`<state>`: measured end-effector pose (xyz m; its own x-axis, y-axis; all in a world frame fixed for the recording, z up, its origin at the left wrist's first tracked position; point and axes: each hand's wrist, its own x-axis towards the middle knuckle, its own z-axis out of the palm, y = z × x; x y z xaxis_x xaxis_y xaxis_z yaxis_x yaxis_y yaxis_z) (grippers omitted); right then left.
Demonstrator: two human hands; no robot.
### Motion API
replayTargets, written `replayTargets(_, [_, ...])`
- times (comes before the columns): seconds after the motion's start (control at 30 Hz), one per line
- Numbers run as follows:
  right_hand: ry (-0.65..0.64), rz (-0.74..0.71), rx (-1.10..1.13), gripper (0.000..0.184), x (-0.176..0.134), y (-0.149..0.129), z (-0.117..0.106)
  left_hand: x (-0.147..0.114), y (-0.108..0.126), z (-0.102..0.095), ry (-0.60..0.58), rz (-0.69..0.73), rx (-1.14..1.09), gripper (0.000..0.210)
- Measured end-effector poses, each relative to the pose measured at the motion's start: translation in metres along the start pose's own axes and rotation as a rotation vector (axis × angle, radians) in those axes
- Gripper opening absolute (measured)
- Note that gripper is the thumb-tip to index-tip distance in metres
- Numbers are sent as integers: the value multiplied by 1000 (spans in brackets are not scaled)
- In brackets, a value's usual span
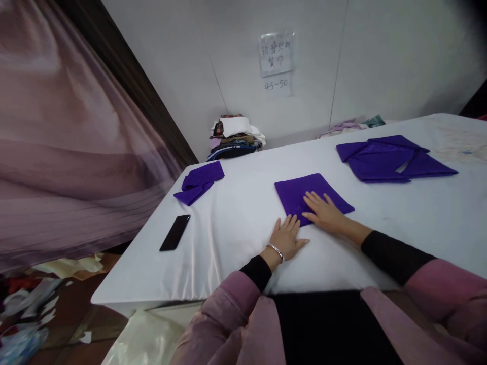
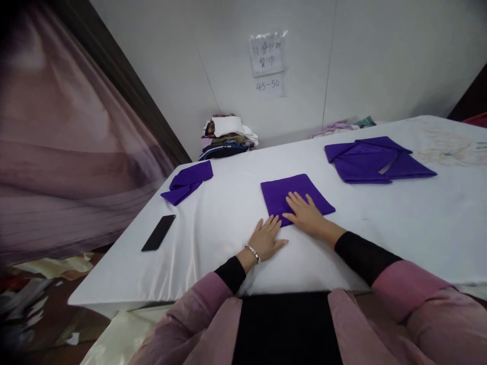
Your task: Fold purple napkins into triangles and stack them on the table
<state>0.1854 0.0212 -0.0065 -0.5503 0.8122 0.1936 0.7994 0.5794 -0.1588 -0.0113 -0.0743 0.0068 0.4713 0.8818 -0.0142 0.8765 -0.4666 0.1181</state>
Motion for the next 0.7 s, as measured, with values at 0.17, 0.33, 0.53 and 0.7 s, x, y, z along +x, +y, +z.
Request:
replayTargets(0.17, [-26, -28, 13, 67, 6, -20, 13, -2, 1, -2, 5, 16, -25, 75])
replayTargets(0.33, [11, 211, -70, 70, -26, 58, 21, -5, 1, -5, -4, 16, -59, 76])
replayTargets(0.53, [103, 303, -121, 73, -52, 126, 4, -5, 3, -10, -19, 4, -118, 77])
replayTargets(0.7, [-40, -4, 32, 65, -2, 57, -16, 4, 1, -17, 63, 0, -104, 78])
